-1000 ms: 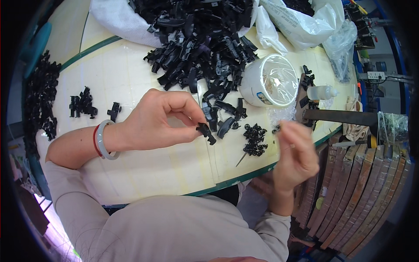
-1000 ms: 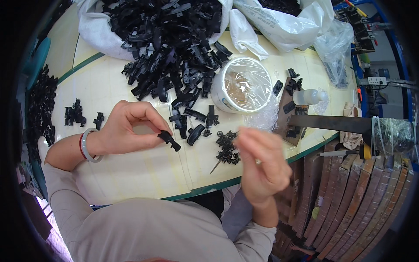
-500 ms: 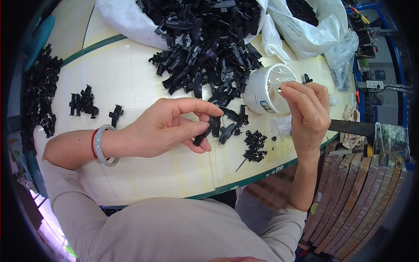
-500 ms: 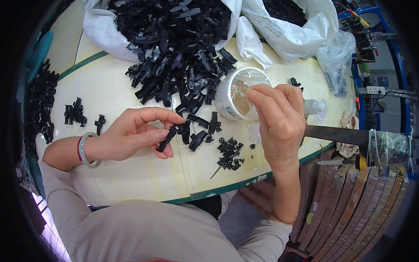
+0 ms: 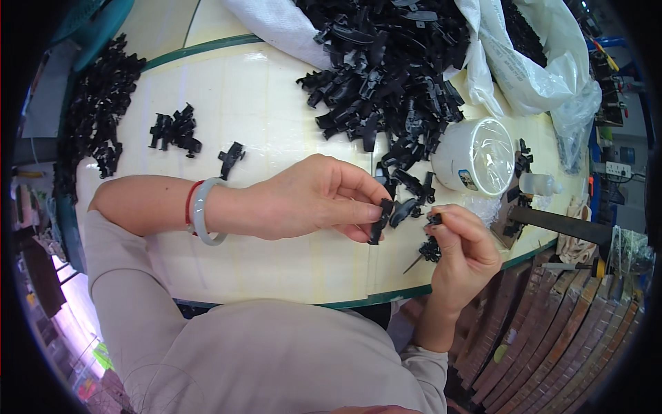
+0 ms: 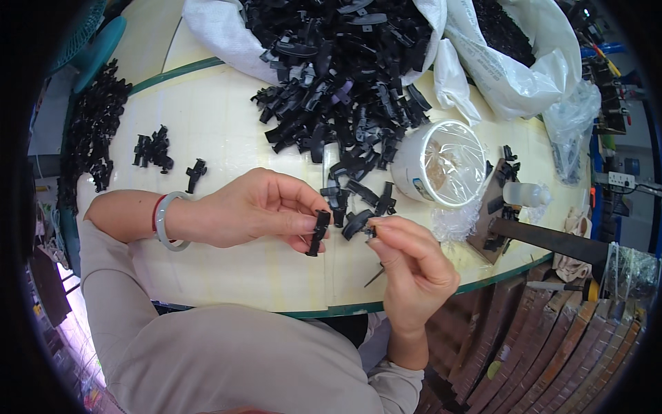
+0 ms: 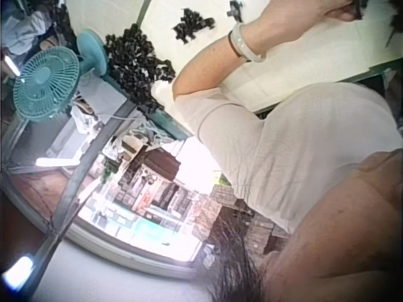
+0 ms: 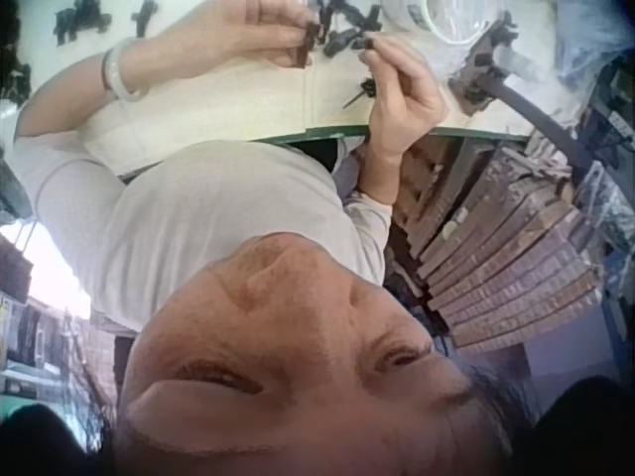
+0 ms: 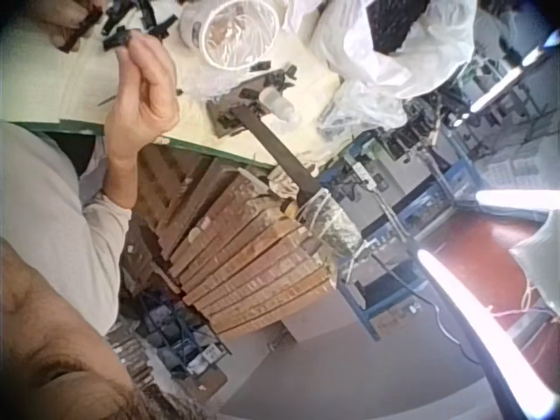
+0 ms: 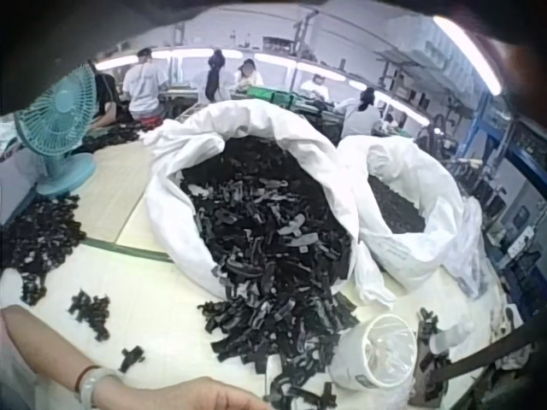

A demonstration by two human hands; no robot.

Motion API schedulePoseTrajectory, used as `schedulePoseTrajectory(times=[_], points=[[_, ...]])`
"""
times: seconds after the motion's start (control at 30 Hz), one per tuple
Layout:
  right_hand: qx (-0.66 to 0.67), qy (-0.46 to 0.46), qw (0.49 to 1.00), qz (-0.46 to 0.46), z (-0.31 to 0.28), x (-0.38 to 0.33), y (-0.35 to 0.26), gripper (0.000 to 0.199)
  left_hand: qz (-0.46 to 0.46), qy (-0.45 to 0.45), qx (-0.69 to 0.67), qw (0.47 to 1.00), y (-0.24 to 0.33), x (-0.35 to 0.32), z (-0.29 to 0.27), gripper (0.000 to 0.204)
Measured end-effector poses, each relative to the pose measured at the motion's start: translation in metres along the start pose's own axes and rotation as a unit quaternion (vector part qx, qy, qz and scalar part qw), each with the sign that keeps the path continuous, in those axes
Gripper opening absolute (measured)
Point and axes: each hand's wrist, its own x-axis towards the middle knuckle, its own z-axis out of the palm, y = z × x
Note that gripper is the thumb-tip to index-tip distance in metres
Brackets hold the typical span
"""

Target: The person assembles plastic components by attaching small plastic clips to plastic parts by hand and placing the assembled pieces on the work table.

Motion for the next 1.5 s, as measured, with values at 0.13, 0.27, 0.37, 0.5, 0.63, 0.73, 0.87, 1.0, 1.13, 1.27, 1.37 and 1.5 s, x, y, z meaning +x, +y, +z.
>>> schedulePoseTrajectory(times=[0.13,0.27,0.37,0.5,0.63,0.73,0.87,1.0,1.13,1.27,1.37,1.5], points=[[-0.025,-0.003,0.999,-0.034,0.015,-0.006,0.008,0.02,-0.001,-0.019,-0.032,0.999,-0.003,0.001,0.0,0.024],[-0.103,-0.014,0.984,-0.147,0.024,-0.005,0.011,0.018,0.001,-0.008,-0.046,0.999,-0.003,0.0,0.0,0.026],[-0.122,-0.03,0.981,-0.151,0.026,-0.007,0.011,0.019,0.004,-0.006,-0.042,0.999,-0.003,-0.001,0.0,0.027],[-0.13,-0.028,0.979,-0.151,0.027,-0.006,0.011,0.018,0.005,-0.007,-0.042,0.999,-0.002,0.0,0.001,0.027],[-0.13,-0.031,0.98,-0.151,0.027,-0.006,0.012,0.018,0.003,-0.001,-0.026,1.0,-0.002,0.0,0.0,0.026],[-0.14,-0.038,0.972,-0.183,0.026,-0.003,0.015,0.019,0.008,-0.003,-0.03,1.0,-0.004,0.001,-0.001,0.025],[-0.143,-0.047,0.97,-0.189,0.026,-0.002,0.016,0.019,0.015,-0.004,-0.031,0.999,-0.004,0.001,0.0,0.024],[-0.142,-0.053,0.97,-0.192,0.027,-0.002,0.014,0.02,0.017,-0.001,-0.035,0.999,-0.006,0.0,0.0,0.024],[-0.164,-0.076,0.96,-0.216,0.026,-0.001,0.015,0.022,0.036,0.001,-0.031,0.999,-0.009,0.0,-0.001,0.024],[-0.176,-0.071,0.953,-0.234,0.023,-0.003,0.018,0.025,0.053,0.002,0.004,0.999,-0.01,0.001,0.0,0.022],[-0.144,-0.086,0.964,-0.204,0.02,-0.004,0.02,0.029,0.039,0.013,0.022,0.999,-0.006,-0.001,0.001,0.022],[-0.121,-0.071,0.969,-0.205,0.022,-0.005,0.018,0.027,0.017,0.076,0.074,0.994,0.0,-0.01,0.005,0.021]])
